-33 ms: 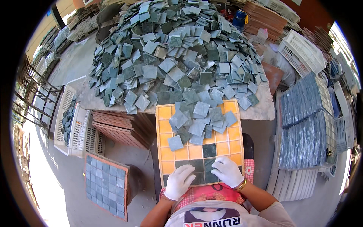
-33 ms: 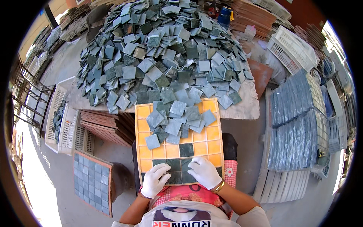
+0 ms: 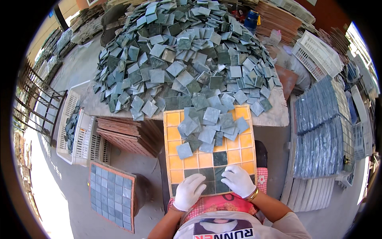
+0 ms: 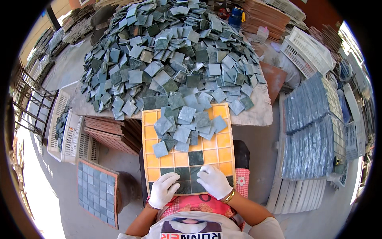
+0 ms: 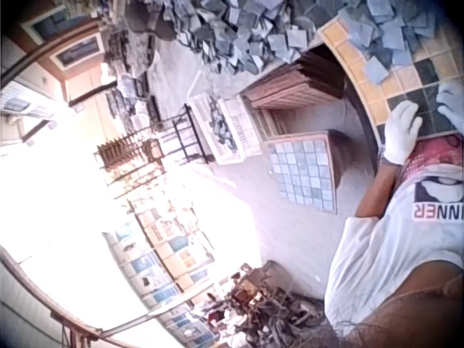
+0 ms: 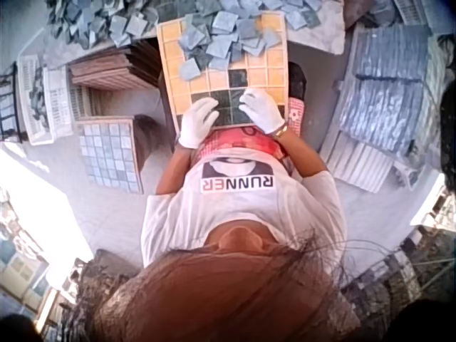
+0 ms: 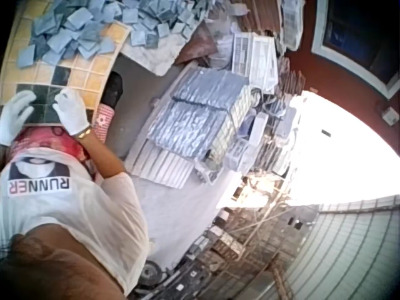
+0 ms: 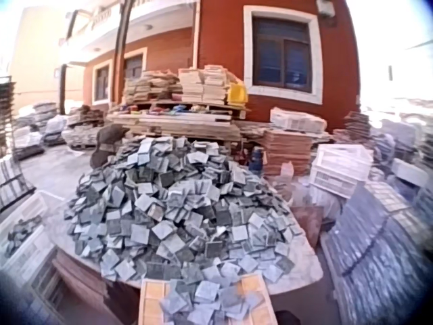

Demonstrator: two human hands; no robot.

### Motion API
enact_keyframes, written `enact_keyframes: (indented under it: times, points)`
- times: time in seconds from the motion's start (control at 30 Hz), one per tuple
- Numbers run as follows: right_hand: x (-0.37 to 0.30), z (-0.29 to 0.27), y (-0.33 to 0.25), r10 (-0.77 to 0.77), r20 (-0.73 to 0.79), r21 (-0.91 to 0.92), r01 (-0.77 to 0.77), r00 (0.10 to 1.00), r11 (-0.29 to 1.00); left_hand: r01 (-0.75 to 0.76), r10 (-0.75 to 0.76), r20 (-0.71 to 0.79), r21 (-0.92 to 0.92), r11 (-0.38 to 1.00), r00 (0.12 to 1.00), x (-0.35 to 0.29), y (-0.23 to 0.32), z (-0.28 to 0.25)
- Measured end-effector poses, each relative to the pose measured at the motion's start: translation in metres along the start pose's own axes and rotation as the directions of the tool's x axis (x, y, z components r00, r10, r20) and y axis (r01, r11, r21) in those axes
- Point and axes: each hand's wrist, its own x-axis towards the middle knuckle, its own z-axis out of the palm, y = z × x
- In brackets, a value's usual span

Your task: The person assembles small square tiles into a grid on a yellow mesh sheet. They pick tiles from a nearby pile, place them into the grid cells, and adjust them to fit. The person also handles a completed tile sheet and stacks it with others.

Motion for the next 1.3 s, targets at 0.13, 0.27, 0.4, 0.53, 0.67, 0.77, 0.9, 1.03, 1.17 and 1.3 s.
enact_keyframes:
  times: [0.13,0.27,0.4,0.53,0.67,0.77,0.9,1.03,1.17,1.3]
  points:
    - [-0.001,0.006,-0.001,-0.064,-0.069,-0.083,0.059,0.996,0.995,-0.136,0.129,0.068,0.12,0.983,0.989,0.003,0.011,0.009]
    - [0.007,0.0,0.008,-0.071,-0.076,-0.006,0.071,0.995,0.997,-0.362,0.329,0.178,0.202,0.91,0.927,0.007,0.02,0.024]
    - [0.035,-0.016,0.012,0.099,-0.155,0.037,-0.094,0.983,0.995,-0.319,0.244,0.277,0.271,0.908,0.929,0.013,0.031,0.028]
    - [0.054,-0.011,0.018,0.174,-0.138,-0.054,-0.183,0.975,0.982,-0.27,0.202,0.288,0.22,0.937,0.936,0.018,0.033,0.026]
    - [0.064,-0.019,0.007,0.256,-0.076,-0.067,-0.261,0.964,0.963,-0.19,0.159,0.2,0.146,0.971,0.967,0.012,0.027,0.028]
    - [0.07,-0.024,0.011,0.227,-0.052,-0.082,-0.23,0.973,0.97,-0.121,0.116,0.045,0.132,0.984,0.992,0.022,0.024,0.025]
    - [0.076,-0.041,0.012,0.193,0.243,0.052,-0.212,0.951,0.976,-0.044,0.067,-0.119,0.191,0.981,0.991,0.05,0.033,0.017]
    - [0.063,-0.047,-0.004,0.051,0.308,0.323,-0.155,0.95,0.934,-0.028,0.026,0.016,0.083,0.996,1.0,0.056,0.007,0.021]
    - [0.095,-0.057,-0.002,0.223,-0.192,0.063,-0.215,0.956,0.975,0.127,-0.141,-0.109,-0.124,0.984,0.984,0.048,0.007,-0.013]
    - [0.124,-0.048,0.026,0.246,-0.375,-0.23,-0.347,0.894,0.909,0.369,-0.484,-0.196,-0.429,0.824,0.852,0.039,-0.031,-0.07]
